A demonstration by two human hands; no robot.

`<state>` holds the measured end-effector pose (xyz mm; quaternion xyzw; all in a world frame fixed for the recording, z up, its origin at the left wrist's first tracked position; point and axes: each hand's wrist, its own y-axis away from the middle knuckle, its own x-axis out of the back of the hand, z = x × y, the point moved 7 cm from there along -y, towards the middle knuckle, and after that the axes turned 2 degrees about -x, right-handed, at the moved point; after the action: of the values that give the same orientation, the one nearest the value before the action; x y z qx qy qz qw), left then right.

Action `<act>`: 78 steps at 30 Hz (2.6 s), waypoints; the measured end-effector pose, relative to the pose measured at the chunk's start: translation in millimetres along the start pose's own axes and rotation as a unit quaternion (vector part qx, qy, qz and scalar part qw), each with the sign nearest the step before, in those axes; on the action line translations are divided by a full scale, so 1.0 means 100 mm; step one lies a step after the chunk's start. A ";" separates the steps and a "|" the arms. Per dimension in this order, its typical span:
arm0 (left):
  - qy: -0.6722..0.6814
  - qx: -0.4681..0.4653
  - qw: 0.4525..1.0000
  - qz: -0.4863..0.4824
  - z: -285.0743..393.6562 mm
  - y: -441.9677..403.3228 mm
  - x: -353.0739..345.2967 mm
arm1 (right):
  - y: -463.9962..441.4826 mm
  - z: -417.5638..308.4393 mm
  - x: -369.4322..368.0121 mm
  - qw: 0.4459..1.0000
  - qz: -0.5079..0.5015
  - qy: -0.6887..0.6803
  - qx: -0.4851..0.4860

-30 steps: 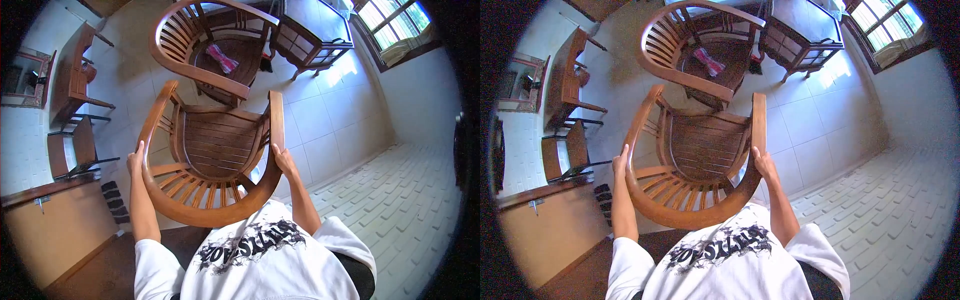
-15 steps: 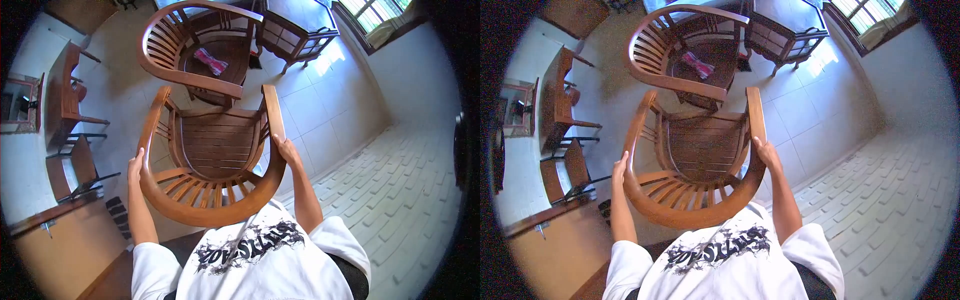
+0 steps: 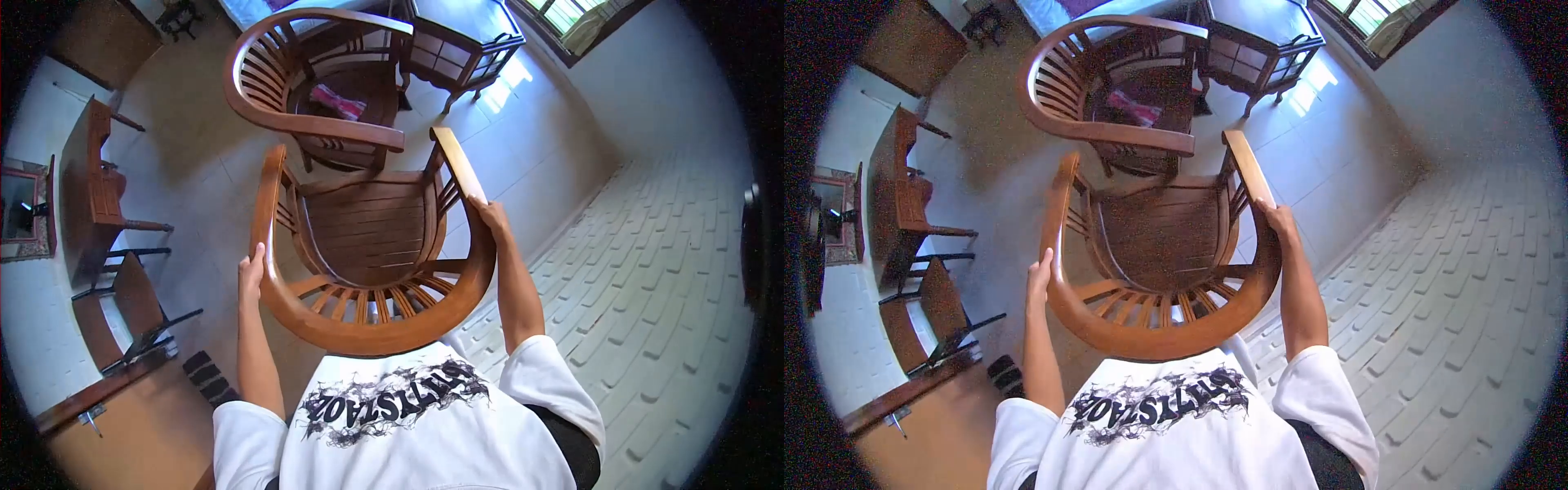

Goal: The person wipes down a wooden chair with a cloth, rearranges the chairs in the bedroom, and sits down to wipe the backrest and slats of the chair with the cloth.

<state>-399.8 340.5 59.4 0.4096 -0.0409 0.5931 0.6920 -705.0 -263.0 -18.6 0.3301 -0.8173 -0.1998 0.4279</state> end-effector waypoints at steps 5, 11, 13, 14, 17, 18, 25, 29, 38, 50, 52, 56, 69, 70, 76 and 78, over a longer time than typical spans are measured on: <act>-0.015 -0.017 1.000 0.011 -0.02 0.02 0.02 | 0.06 -0.07 0.05 0.999 0.029 0.008 0.021; -0.065 -0.068 0.995 0.018 0.17 0.06 0.02 | 0.12 -0.11 0.08 0.994 0.068 0.070 0.050; -0.078 -0.084 0.993 0.016 0.23 -0.01 0.02 | 0.15 -0.12 0.08 0.992 0.075 0.083 0.051; -0.097 -0.088 0.991 0.009 0.25 -0.05 0.02 | 0.20 -0.14 0.07 0.990 0.086 0.093 0.059; -0.147 -0.095 0.984 -0.016 0.31 -0.20 -0.02 | 0.38 -0.28 0.10 0.981 0.120 0.131 0.084; -0.146 -0.096 0.984 -0.019 0.33 -0.23 -0.05 | 0.41 -0.31 0.14 0.980 0.122 0.132 0.081; -0.217 -0.150 0.965 0.004 0.47 -0.29 -0.05 | 0.36 -0.47 0.07 0.980 0.086 0.154 0.095; -0.264 -0.204 0.942 0.041 0.60 -0.40 -0.13 | 0.21 -0.53 0.03 0.979 0.079 0.166 0.088; -0.384 -0.186 0.903 0.044 0.39 -1.42 -0.29 | -0.15 -0.84 -0.10 0.983 0.071 0.166 0.034; -0.377 -0.215 0.901 0.011 0.48 -1.23 -0.32 | 0.07 -0.75 -0.05 0.993 0.045 0.096 -0.054; -0.371 -0.217 0.903 0.015 0.47 -1.17 -0.26 | 0.06 -0.63 -0.04 0.994 0.038 0.082 -0.063; -0.361 -0.219 0.906 0.020 0.41 -1.01 -0.24 | 0.20 -0.45 -0.10 0.995 0.034 0.064 -0.066; -0.365 -0.199 0.909 -0.026 0.43 -0.56 -0.57 | 0.71 0.63 0.17 0.995 0.062 0.020 -0.081; -0.364 -0.202 0.909 -0.029 0.45 -0.52 -0.62 | 0.72 0.74 0.19 0.994 0.070 0.020 -0.085; -0.358 -0.216 0.906 -0.057 0.66 -0.37 -0.87 | 1.07 1.33 0.33 0.987 0.107 0.000 -0.116; -0.356 -0.220 0.905 -0.069 0.73 -0.31 -0.99 | 1.22 1.54 0.39 0.985 0.117 -0.006 -0.127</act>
<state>-371.1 218.7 37.4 0.4329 -0.3857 0.3341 0.7431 -894.4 -198.1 -7.1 0.1742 -0.8208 -0.2528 0.4817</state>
